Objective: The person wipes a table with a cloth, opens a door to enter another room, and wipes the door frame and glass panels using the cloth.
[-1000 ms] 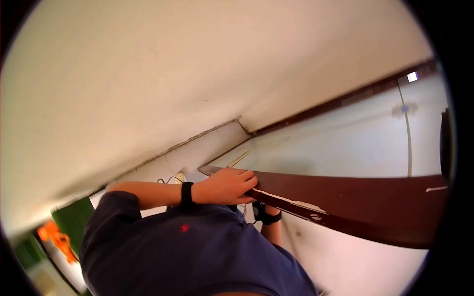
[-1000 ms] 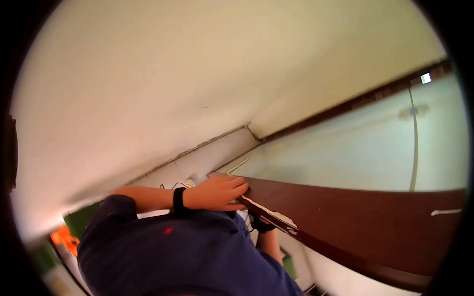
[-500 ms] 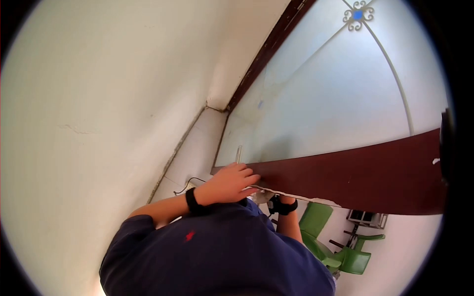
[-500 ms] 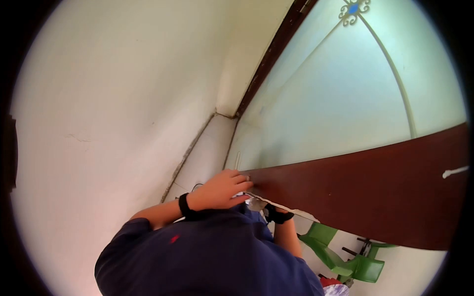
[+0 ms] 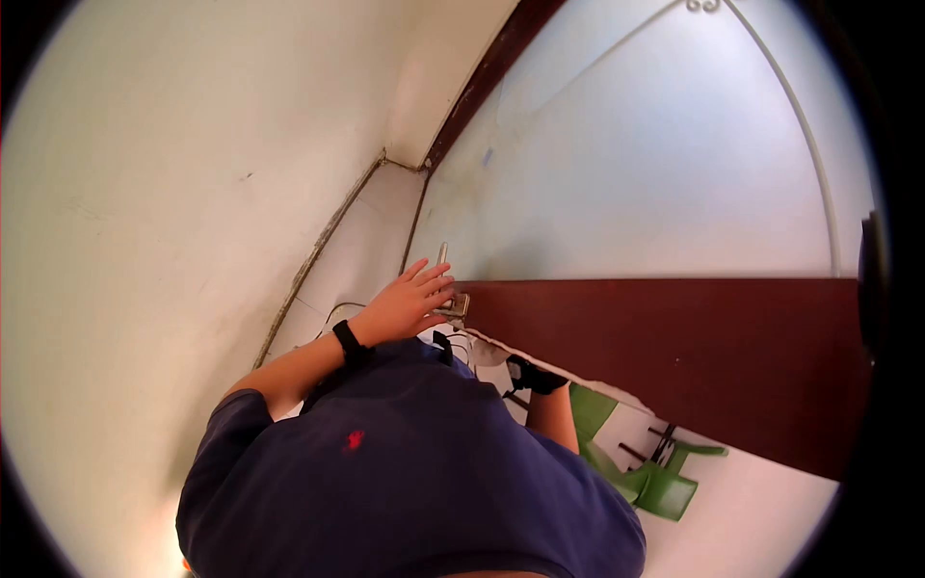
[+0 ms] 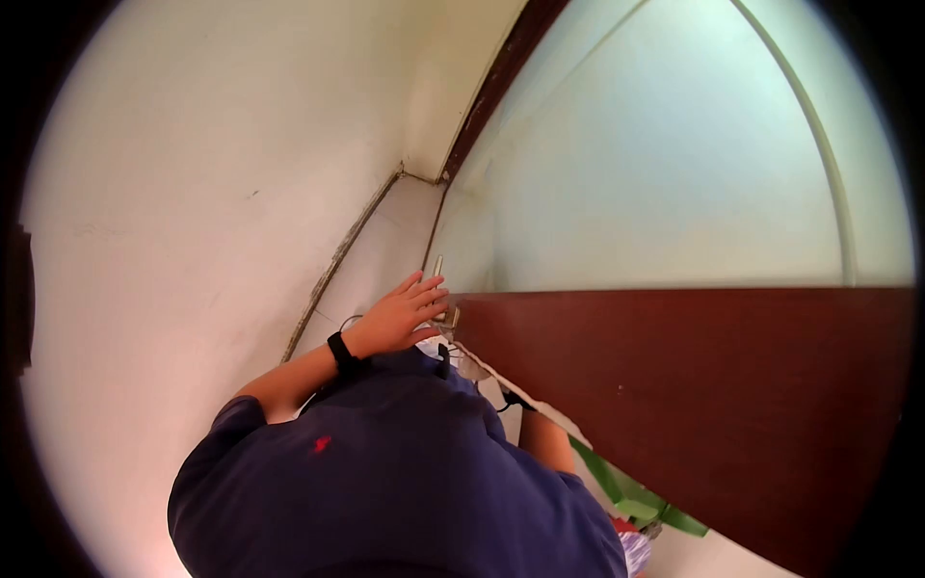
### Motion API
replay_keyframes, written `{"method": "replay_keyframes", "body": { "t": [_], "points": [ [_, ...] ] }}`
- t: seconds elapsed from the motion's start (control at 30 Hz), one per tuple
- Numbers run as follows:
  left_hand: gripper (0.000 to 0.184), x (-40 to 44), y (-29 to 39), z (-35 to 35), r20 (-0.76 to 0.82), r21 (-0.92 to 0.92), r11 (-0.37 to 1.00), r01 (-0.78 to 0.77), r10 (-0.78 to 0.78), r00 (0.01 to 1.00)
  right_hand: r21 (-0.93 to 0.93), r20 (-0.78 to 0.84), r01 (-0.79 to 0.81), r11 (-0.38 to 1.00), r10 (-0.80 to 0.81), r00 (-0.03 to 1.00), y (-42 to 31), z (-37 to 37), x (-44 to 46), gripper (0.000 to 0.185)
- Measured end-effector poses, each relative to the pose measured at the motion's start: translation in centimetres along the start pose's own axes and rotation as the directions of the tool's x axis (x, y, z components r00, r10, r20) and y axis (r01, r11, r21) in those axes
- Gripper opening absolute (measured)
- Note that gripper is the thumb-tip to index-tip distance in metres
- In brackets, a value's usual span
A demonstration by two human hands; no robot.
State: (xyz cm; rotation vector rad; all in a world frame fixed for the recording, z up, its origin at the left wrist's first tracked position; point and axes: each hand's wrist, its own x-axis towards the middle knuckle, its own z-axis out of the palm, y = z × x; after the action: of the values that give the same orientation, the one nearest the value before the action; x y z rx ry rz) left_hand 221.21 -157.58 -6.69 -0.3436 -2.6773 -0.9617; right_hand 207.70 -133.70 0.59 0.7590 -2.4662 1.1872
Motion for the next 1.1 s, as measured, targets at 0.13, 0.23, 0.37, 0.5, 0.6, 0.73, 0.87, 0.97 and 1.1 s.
{"method": "replay_keyframes", "body": {
  "t": [0.13, 0.23, 0.37, 0.5, 0.6, 0.73, 0.87, 0.97, 1.1],
  "points": [
    [0.05, 0.6, -0.7, 1.1, 0.034, -0.029, 0.999, -0.032, 0.033, 0.999, -0.075, -0.023, -0.024, 0.997, 0.023, 0.999, 0.0, -0.3, -1.9, 0.036],
    [0.053, 1.2, -1.3, 0.3, 0.155, 0.022, 0.991, -0.13, 0.125, 0.98, -0.165, -0.036, -0.065, 0.984, 0.06, 0.998, -0.8, -0.6, -4.2, 0.036],
    [0.067, 1.3, -2.6, -0.2, 0.266, 0.082, 0.962, -0.26, 0.23, 0.936, -0.328, -0.147, -0.13, 0.936, 0.086, 0.985, -3.7, -0.2, -7.0, 0.036],
    [0.075, 2.5, -2.9, -0.8, 0.299, 0.126, 0.933, -0.337, 0.288, 0.91, 0.522, -0.318, -0.285, 0.804, 0.494, 0.809, -10.2, 0.8, -7.0, 0.026],
    [0.079, 1.3, -2.0, -0.8, 0.337, 0.111, 0.936, -0.333, 0.28, 0.899, 0.508, -0.309, -0.39, 0.768, 0.585, 0.75, -13.6, 2.2, -9.0, 0.029],
    [0.082, 1.8, -2.1, -1.0, 0.351, 0.1, 0.926, -0.365, 0.31, 0.884, 0.529, -0.328, -0.418, 0.739, 0.632, 0.702, -16.9, 3.1, -10.8, 0.028],
    [0.083, 2.3, -2.4, -0.6, 0.324, 0.066, 0.911, -0.407, 0.366, 0.872, 0.503, -0.278, -0.35, 0.79, 0.532, 0.8, -18.8, 2.7, -11.4, 0.029],
    [0.082, 2.5, -2.5, -0.5, 0.293, 0.04, 0.901, -0.433, 0.403, 0.867, 0.328, -0.339, -0.188, 0.926, 0.301, 0.891, -20.8, 1.8, -10.1, 0.031],
    [0.071, 2.0, -4.6, 1.7, 0.251, -0.025, 0.871, -0.49, 0.48, 0.84, 0.377, -0.446, -0.056, 0.924, 0.235, 0.863, -20.5, 1.1, -8.1, 0.035]
  ]
}}
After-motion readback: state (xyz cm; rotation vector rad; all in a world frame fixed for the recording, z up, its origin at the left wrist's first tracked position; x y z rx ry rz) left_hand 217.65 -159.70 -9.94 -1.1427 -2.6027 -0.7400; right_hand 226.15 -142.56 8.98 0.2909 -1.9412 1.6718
